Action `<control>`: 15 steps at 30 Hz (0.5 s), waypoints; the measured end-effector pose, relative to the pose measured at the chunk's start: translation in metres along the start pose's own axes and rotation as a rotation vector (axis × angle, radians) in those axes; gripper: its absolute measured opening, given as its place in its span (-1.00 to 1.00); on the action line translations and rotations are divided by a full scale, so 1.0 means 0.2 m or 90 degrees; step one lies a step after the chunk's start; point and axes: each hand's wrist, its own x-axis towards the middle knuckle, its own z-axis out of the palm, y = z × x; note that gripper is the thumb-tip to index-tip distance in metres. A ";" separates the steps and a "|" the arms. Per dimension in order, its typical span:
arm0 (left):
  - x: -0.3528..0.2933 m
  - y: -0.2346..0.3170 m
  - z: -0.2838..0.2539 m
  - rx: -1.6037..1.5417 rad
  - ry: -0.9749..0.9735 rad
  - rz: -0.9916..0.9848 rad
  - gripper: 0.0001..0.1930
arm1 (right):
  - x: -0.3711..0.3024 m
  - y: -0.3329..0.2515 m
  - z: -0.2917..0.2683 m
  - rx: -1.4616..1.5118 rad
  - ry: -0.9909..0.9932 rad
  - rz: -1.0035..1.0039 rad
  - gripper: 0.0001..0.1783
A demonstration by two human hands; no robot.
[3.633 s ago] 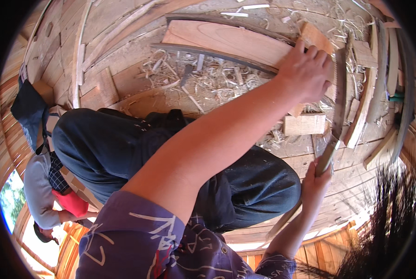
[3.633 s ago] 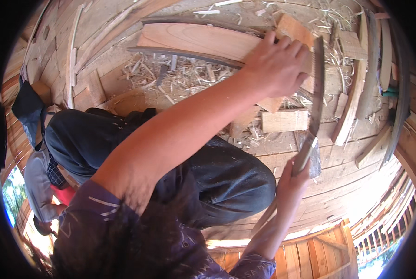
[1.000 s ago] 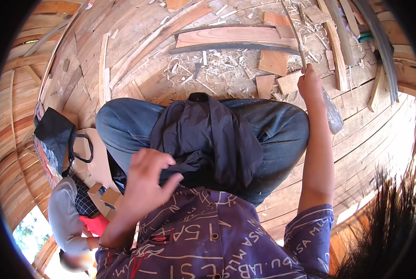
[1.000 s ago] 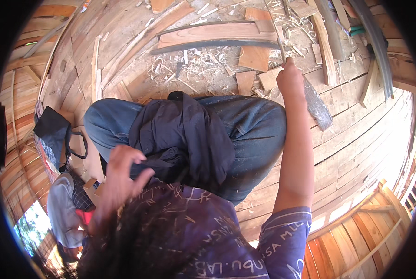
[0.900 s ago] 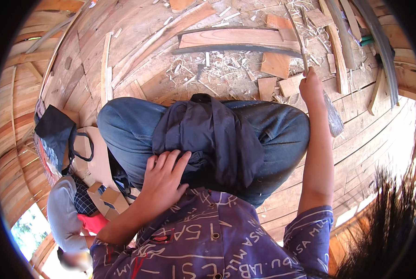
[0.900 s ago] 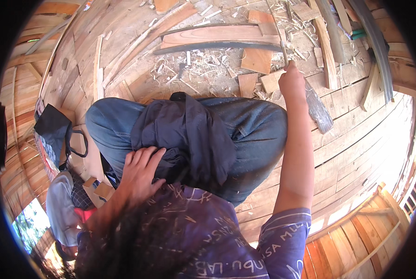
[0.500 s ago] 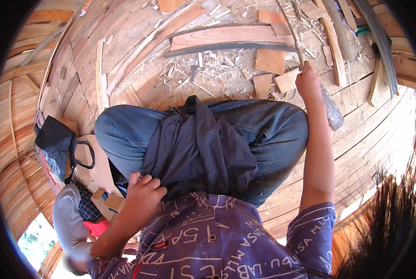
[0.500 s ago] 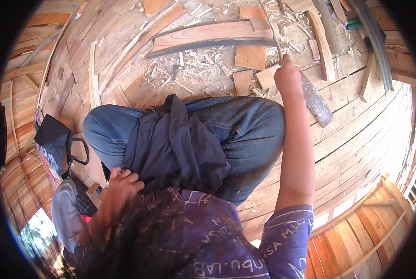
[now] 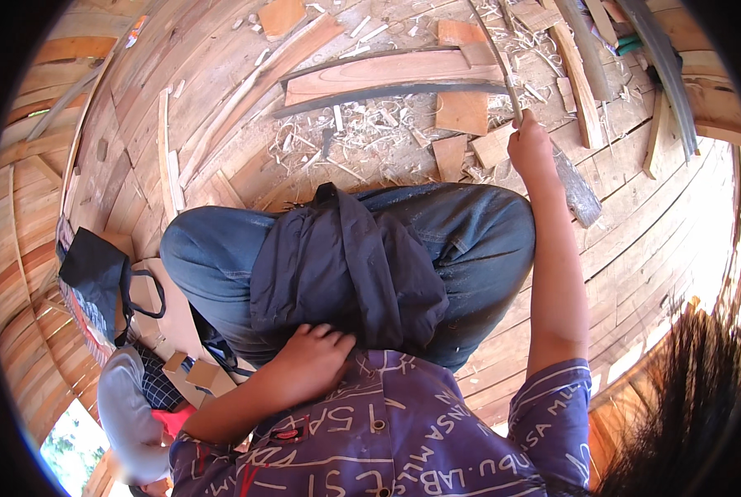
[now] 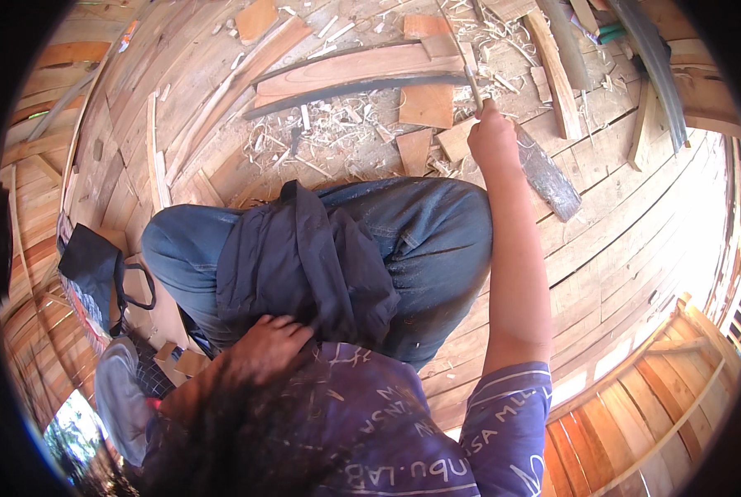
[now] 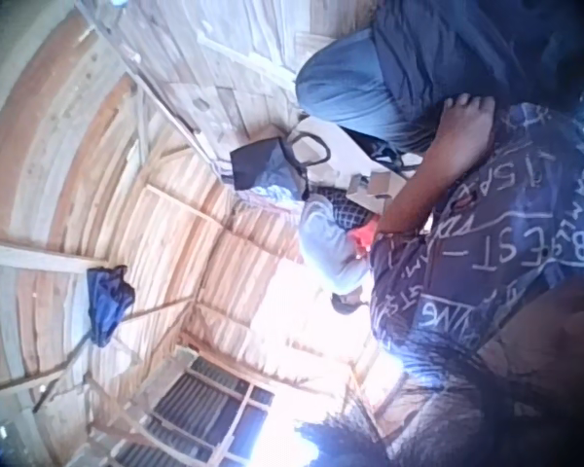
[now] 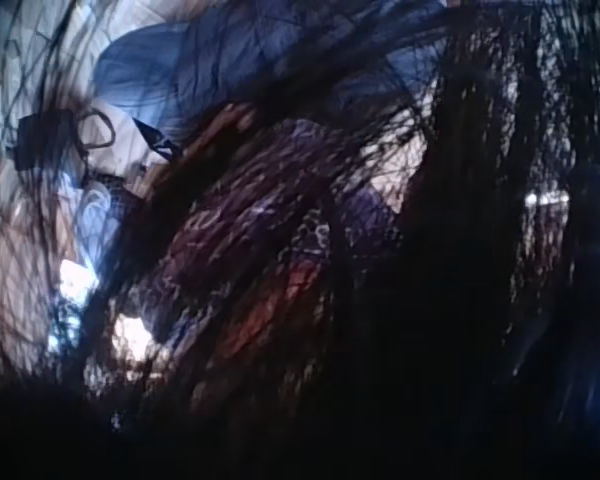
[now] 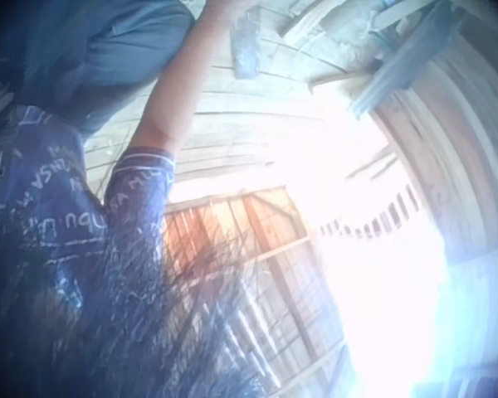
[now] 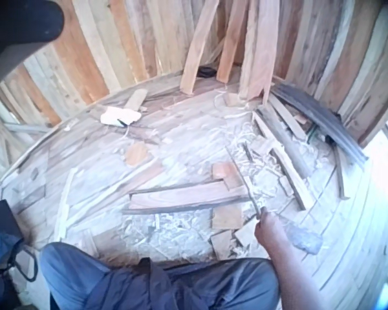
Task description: The person saws a piece of wood and uses a tool to carve and shape a smaller wooden block while sitting on the floor.
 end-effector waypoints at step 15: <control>1.58 -0.11 -0.92 0.094 0.549 -0.013 -0.40 | -0.02 -0.06 -0.05 0.060 -0.011 0.033 -0.79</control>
